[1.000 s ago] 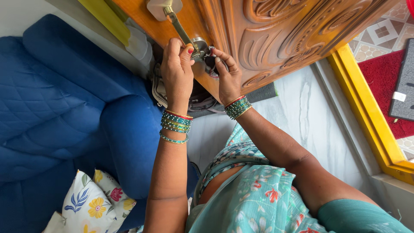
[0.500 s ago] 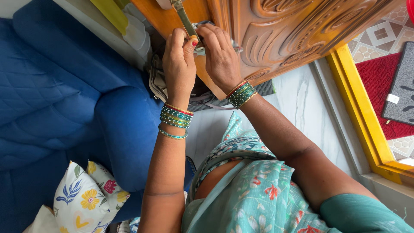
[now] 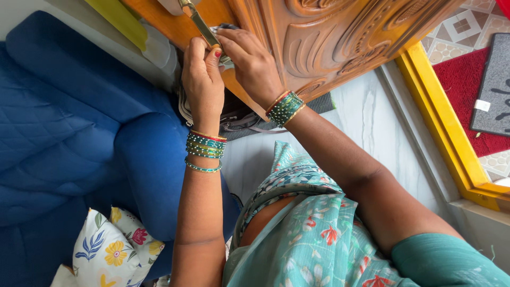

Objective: The person wipes a wooden door and its metal handle with a cloth. They move from the door frame to the handle and then to the carved panels, rubbing the surfaces repeatedly.

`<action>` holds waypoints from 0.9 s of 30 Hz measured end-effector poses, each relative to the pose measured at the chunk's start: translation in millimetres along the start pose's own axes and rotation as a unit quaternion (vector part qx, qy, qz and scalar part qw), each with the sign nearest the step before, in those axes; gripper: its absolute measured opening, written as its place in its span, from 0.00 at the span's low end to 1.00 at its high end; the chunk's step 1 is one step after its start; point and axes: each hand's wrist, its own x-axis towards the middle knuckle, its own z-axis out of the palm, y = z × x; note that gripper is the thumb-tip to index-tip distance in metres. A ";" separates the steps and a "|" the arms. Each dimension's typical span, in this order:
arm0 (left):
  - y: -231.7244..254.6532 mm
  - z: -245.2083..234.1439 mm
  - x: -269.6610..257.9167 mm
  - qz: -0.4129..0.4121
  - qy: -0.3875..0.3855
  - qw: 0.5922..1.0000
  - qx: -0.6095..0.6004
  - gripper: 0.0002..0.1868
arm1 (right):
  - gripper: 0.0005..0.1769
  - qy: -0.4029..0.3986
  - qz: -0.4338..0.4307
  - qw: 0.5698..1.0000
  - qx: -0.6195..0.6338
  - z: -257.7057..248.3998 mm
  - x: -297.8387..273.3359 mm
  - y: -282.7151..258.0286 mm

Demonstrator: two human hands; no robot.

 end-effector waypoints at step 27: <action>6.9 10.5 -1.2 0.009 0.050 0.994 0.095 0.12 | 0.35 -0.011 -0.150 0.986 -0.065 -45.4 100.9 -49.0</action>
